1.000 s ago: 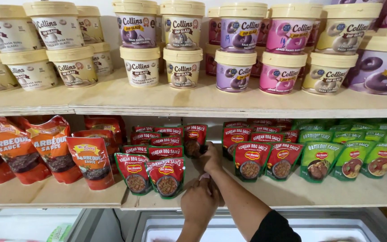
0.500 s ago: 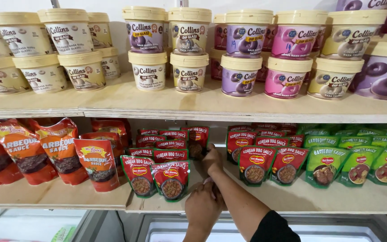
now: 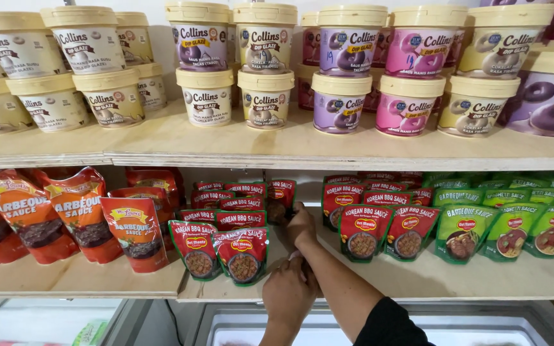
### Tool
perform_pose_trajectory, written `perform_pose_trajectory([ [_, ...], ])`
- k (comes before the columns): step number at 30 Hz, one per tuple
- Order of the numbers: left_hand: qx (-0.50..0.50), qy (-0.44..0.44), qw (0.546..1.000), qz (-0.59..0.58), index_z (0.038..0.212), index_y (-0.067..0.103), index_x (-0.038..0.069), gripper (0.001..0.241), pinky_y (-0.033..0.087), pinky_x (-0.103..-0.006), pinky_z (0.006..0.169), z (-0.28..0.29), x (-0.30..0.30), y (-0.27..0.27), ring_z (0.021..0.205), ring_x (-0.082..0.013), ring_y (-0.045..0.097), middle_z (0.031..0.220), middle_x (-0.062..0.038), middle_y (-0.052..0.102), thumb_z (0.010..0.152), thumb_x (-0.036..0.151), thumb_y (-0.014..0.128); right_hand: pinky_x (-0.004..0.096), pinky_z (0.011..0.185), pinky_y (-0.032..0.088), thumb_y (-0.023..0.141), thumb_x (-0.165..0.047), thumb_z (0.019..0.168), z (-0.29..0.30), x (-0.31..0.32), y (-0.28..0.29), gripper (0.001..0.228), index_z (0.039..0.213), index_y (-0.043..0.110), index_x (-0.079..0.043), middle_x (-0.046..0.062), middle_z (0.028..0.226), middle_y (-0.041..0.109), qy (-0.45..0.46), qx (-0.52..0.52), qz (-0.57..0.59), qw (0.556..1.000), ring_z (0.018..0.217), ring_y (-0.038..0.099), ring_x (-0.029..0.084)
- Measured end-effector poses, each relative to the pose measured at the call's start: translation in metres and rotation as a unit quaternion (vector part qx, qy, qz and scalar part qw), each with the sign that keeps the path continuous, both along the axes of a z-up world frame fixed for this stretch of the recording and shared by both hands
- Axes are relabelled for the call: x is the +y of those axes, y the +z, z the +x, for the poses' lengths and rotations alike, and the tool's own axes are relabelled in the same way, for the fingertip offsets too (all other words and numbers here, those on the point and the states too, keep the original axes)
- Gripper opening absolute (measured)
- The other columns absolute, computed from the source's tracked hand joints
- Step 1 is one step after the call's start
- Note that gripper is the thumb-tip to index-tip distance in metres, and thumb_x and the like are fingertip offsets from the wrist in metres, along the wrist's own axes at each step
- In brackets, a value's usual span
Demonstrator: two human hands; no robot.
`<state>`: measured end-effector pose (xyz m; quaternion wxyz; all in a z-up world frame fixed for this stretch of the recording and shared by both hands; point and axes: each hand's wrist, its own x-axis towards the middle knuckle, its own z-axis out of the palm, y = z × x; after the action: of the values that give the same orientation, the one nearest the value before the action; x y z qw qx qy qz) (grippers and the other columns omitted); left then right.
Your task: Cleaning and organizing various sauce packets and plastic containers on grocery store shelves using a cloth.
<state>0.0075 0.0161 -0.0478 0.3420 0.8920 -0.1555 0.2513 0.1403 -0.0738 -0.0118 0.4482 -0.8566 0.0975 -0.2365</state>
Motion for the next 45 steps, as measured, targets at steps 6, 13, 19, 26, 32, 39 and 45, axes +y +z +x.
perform_pose_trajectory([
  [6, -0.054, -0.016, 0.997, -0.059, 0.108, 0.07, 0.012, 0.027, 0.056, -0.0485, 0.069, 0.004, 0.005, -0.009, 0.086, -0.0364, 0.069, 0.099, -0.014, 0.072, 0.094, 0.03, 0.057, 0.041, 0.079, 0.059, 0.08, -0.032, 0.077, 0.018, -0.021, -0.041, 0.058, 0.123, 0.062, -0.001, 0.021, 0.113, 0.071, -0.013, -0.026, -0.018, 0.999, 0.1, 0.072, 0.035],
  [13, 0.045, -0.121, 0.924, -0.359, 0.112, 0.067, 0.005, 0.029, 0.054, -0.0357, 0.081, 0.038, -0.001, -0.02, 0.089, -0.0264, 0.069, 0.101, -0.015, 0.071, 0.1, 0.02, 0.046, 0.036, 0.087, 0.056, 0.062, -0.03, 0.102, -0.099, -0.03, -0.042, 0.032, 0.122, 0.072, -0.006, 0.019, 0.113, 0.078, 0.091, -0.015, 0.068, 0.993, 0.103, 0.076, 0.031],
  [19, 0.161, -0.272, 0.805, -0.503, 0.124, 0.058, 0.006, 0.036, 0.053, -0.0393, 0.085, 0.072, -0.041, -0.026, 0.097, -0.0307, 0.067, 0.115, -0.021, 0.065, 0.089, 0.013, 0.058, 0.036, 0.093, 0.053, 0.056, -0.002, 0.087, -0.139, -0.052, -0.042, 0.047, 0.134, 0.06, -0.008, 0.019, 0.119, 0.072, 0.145, -0.118, 0.019, 0.982, 0.111, 0.07, 0.03],
  [26, 0.065, -0.129, 0.984, -0.104, 0.131, 0.066, 0.015, 0.055, 0.042, -0.051, 0.101, 0.046, -0.069, 0.064, 0.115, -0.0396, 0.063, 0.125, -0.019, 0.068, 0.084, 0.041, 0.075, 0.051, 0.083, 0.053, 0.065, -0.012, 0.086, -0.13, -0.074, -0.058, 0.029, 0.113, 0.066, -0.003, 0.025, 0.105, 0.071, -0.076, -0.135, -0.111, 0.982, 0.099, 0.067, 0.045],
  [32, 0.111, -0.244, 0.94, -0.21, 0.119, 0.075, 0.009, 0.039, 0.059, -0.0371, 0.078, 0.087, -0.087, 0.023, 0.084, -0.0288, 0.078, 0.095, -0.013, 0.08, 0.094, 0.039, 0.073, 0.052, 0.077, 0.055, 0.06, -0.02, 0.093, -0.132, -0.082, -0.066, 0.022, 0.108, 0.064, -0.004, 0.023, 0.094, 0.072, -0.081, -0.148, -0.022, 0.985, 0.089, 0.07, 0.044],
  [39, 0.11, -0.366, 0.84, -0.386, 0.143, 0.045, 0.008, 0.05, 0.054, -0.0291, 0.097, 0.048, -0.061, -0.002, 0.115, -0.0137, 0.066, 0.13, -0.008, 0.066, 0.101, 0.033, 0.055, 0.041, 0.101, 0.048, 0.042, -0.019, 0.112, -0.174, -0.041, -0.009, 0.037, 0.145, 0.046, -0.001, 0.026, 0.133, 0.058, -0.03, -0.415, -0.02, 0.909, 0.121, 0.058, 0.037],
  [45, 0.206, -0.373, 0.7, -0.572, 0.139, 0.062, -0.001, 0.054, 0.053, -0.0325, 0.099, 0.016, -0.049, 0.009, 0.115, -0.0188, 0.064, 0.129, -0.014, 0.069, 0.111, 0.041, 0.044, 0.039, 0.093, 0.047, 0.045, -0.027, 0.11, -0.163, -0.033, 0.024, 0.059, 0.164, 0.032, -0.008, 0.032, 0.141, 0.055, 0.022, -0.247, 0.003, 0.969, 0.121, 0.055, 0.045],
])
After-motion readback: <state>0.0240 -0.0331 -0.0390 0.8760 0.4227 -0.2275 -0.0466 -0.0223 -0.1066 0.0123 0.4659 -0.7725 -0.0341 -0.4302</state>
